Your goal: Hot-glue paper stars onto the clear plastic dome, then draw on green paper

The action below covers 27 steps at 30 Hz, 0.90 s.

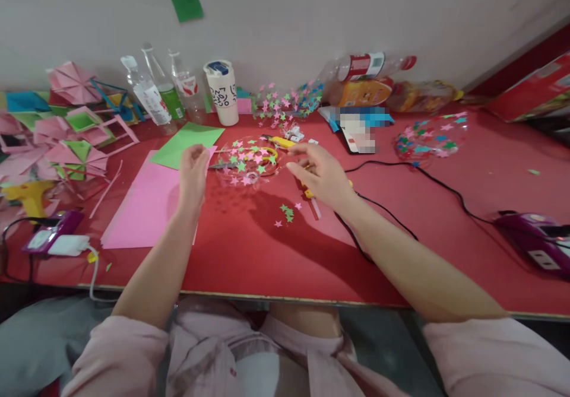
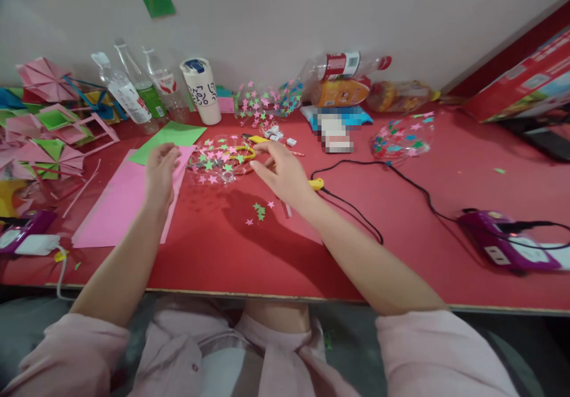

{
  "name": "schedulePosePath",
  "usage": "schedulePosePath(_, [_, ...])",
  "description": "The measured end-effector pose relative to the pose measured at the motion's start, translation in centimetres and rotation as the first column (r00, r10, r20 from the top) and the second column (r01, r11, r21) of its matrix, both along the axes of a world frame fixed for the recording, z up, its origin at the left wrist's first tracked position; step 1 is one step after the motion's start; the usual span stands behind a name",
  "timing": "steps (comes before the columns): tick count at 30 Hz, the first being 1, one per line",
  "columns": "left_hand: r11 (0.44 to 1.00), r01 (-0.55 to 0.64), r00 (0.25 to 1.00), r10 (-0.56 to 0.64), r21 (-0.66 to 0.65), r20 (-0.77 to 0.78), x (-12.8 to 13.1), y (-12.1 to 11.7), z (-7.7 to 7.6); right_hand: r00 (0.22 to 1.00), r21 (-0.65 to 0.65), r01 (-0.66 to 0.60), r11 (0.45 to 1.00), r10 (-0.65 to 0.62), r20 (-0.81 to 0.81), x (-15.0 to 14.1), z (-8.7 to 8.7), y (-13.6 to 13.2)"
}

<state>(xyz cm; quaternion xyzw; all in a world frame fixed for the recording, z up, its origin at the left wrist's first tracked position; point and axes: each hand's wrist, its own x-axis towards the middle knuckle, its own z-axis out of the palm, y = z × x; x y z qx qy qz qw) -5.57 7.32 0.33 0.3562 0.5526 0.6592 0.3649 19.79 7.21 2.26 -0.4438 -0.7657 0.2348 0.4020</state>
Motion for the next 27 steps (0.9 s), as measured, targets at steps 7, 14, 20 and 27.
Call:
schedulePosePath(7, [0.926, 0.351, 0.813, -0.227, 0.139, -0.537, 2.9, -6.8, 2.6, 0.865, 0.045, -0.292, 0.955, 0.244, 0.438, 2.0, -2.1, -0.8])
schedulePosePath(14, [0.736, 0.641, 0.244, -0.464, -0.218, -0.852, 6.2, -7.6, -2.0, 0.645, 0.226, -0.359, 0.905, 0.066, 0.761, 1.1, -4.5, -2.5])
schedulePosePath(20, [0.753, 0.595, 0.309, -0.536, -0.280, -0.785, 6.8, -7.8, -3.2, 0.609, 0.302, -0.379, 0.875, -0.010, 0.793, 0.5, -5.0, -3.0])
schedulePosePath(27, [0.746, 0.588, 0.567, -0.656, -0.313, -0.498, 7.3, -7.4, -3.4, 0.708, 0.366, -0.343, 0.865, -0.018, 0.706, 0.6, -5.0, -2.8])
